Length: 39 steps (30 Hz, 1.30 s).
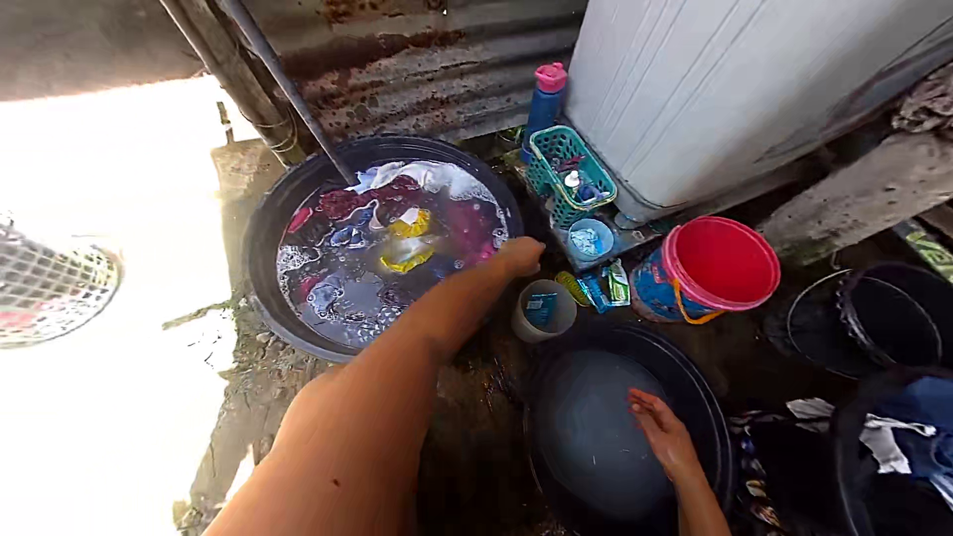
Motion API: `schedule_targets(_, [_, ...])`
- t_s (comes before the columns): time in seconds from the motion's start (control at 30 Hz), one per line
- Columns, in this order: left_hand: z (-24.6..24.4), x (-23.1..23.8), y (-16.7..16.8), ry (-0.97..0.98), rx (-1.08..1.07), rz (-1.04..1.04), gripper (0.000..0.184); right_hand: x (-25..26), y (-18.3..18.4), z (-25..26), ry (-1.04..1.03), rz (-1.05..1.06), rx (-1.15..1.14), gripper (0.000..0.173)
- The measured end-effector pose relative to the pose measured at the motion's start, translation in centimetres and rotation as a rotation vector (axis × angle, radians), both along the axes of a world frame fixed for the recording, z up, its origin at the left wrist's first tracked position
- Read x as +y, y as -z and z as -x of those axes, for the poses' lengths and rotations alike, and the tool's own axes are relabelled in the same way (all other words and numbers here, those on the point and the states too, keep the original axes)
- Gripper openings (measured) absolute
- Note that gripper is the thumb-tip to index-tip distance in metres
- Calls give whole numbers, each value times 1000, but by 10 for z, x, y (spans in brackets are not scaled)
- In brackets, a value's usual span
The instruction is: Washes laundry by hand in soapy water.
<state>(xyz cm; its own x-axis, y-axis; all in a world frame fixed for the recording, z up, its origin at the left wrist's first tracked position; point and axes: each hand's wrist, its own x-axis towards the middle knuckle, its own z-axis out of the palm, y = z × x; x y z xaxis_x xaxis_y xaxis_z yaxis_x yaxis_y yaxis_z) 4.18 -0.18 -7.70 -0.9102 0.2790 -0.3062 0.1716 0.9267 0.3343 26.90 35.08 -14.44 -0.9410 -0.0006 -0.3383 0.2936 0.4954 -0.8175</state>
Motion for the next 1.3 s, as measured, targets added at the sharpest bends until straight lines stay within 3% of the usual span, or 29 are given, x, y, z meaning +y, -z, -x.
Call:
schedule_targets(0.07, [17,-60,-16,-22,-32,65,38,-18,-13,6,-51,9,46,42])
schedule_targets(0.13, [15,-132,-10,-126,-145,180,37,-38,-26,12,-90,-1,95,42])
schedule_targets(0.2, [-3,-206,31,-214,-273,257,47,-59,-35,19,-114,1,122,41])
schedule_targets(0.27, [-32,-258,72,-282,-323,194,53,-84,-41,31,-133,21,125,41])
schedule_targets(0.37, [-76,-268,86,-407,-388,104,41,-124,-49,52,-179,35,112,41])
schedule_targets(0.47, [-75,-277,79,-452,-367,39,43,-172,-61,76,-288,51,84,39])
schedule_targets(0.53, [-64,-290,42,-455,-286,-241,40,-214,-75,97,-382,49,102,43])
schedule_targets(0.63, [-66,-287,-53,-510,-140,-657,28,-297,-92,134,-480,35,165,59])
schedule_targets(0.73, [-77,-271,-130,-412,110,-948,12,-379,-99,164,-468,31,153,109])
schedule_targets(0.8, [-82,-266,-162,-316,241,-1162,15,-423,-99,177,-405,49,36,127])
schedule_targets(0.83, [-85,-265,-173,-268,294,-1279,16,-442,-95,179,-355,109,-19,121])
schedule_targets(0.9, [-93,-271,-186,-178,385,-1475,17,-467,-93,184,-255,301,-100,90])
schedule_targets(0.97, [-106,-293,-177,-218,432,-1569,15,-468,-96,198,-181,484,-119,62])
schedule_targets(1.03, [-129,-330,-141,-460,397,-1532,15,-453,-115,205,-117,557,-86,50])
schedule_targets(1.13, [-149,-362,-57,-759,118,-1168,40,-441,-153,208,-168,574,35,42])
schedule_targets(1.23, [-137,-309,-3,-665,-104,-1085,107,-456,-171,197,-246,592,98,48])
schedule_targets(1.27, [-128,-282,-1,-635,-105,-1149,114,-460,-173,191,-264,600,116,50])
schedule_targets(1.3, [-119,-257,-2,-654,-45,-1236,104,-460,-172,184,-264,614,136,49])
